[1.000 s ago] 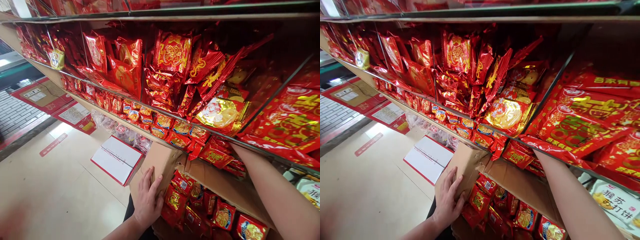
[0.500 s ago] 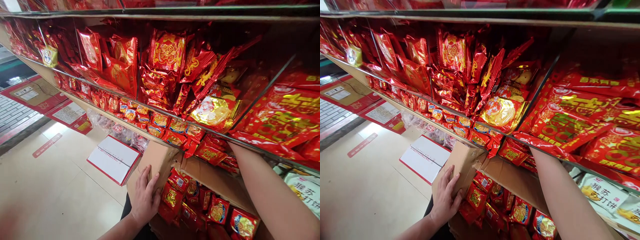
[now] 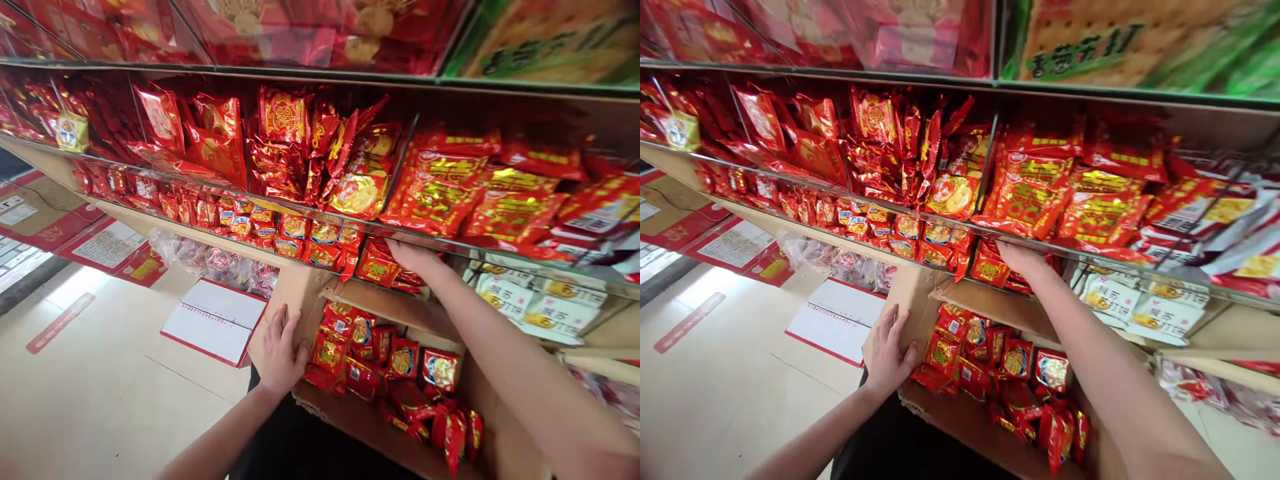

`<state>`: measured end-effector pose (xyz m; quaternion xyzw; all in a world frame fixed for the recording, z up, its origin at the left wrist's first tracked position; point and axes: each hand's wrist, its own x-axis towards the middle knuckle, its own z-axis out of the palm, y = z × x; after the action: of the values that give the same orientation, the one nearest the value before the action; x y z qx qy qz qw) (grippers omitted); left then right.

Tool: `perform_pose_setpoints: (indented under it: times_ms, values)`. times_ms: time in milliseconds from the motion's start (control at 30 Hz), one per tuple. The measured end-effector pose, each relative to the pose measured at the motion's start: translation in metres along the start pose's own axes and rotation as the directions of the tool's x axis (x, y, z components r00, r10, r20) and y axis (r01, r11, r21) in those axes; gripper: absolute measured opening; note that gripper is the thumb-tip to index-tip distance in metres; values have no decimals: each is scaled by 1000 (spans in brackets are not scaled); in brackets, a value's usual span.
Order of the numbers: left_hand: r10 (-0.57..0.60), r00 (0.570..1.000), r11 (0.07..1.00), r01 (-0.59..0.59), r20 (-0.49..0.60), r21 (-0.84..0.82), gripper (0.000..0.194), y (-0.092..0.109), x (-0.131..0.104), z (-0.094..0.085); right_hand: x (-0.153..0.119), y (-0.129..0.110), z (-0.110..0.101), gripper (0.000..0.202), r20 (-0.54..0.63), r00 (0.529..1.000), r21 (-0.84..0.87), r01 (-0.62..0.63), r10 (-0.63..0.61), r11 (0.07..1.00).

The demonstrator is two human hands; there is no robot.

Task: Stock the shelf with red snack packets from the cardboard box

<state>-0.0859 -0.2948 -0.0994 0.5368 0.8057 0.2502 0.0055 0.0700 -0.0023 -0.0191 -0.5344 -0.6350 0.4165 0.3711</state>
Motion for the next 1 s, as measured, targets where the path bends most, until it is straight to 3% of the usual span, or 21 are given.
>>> perform_pose_setpoints:
  times_ms: [67,100,167,233,267,333,367,400,433,467,567,667,767,900,1000]
  values:
    - [-5,1000,1000,5,1,-11,59,1,0,0,-39,-4,-21,27,87,986,-127,153,-142,980]
    - [-8,1000,1000,8,2,-16,59,2,0,0,-64,-5,-32,27,167,953,-204,284,-252,937]
    - [-15,1000,1000,15,2,-27,60,4,1,0,-122,-2,-49,24,374,810,-279,563,-452,778]
    - [-19,1000,999,19,-6,-36,62,5,1,0,-176,8,-52,21,600,624,-136,696,-500,706]
    - [-21,1000,999,20,-10,-38,62,6,1,0,-196,16,-47,20,630,631,-101,644,-453,758]
    - [-22,1000,999,22,-14,-36,62,7,0,-1,-216,30,-24,21,583,780,-90,341,-228,936]
    - [-22,1000,999,22,-13,-33,63,7,0,-1,-217,37,-7,21,522,851,-67,115,-63,991]
    - [-22,1000,999,21,-13,-28,63,7,0,-1,-211,41,12,26,431,892,-14,-141,133,990]
    - [-20,1000,1000,20,-11,-21,64,6,0,-2,-203,44,30,32,345,885,80,-360,312,930]
    - [-19,1000,1000,19,-10,-13,64,6,0,-2,-191,46,47,39,295,871,128,-444,394,887]
    - [-13,1000,1000,13,-4,13,62,4,1,-3,-161,45,78,42,188,855,230,-516,483,825]
    - [3,1000,1000,-3,-11,28,62,2,3,-4,-153,46,78,26,165,856,301,-517,490,802]
    - [14,1000,999,-13,-24,33,61,0,4,-3,-166,54,58,17,238,838,332,-545,490,770]
    - [-6,1000,1000,6,-5,18,61,2,5,-4,-197,69,17,22,373,800,342,-589,470,732]
    - [19,999,1000,-20,-36,-23,59,18,4,-13,-210,67,-16,23,426,818,304,-532,386,791]
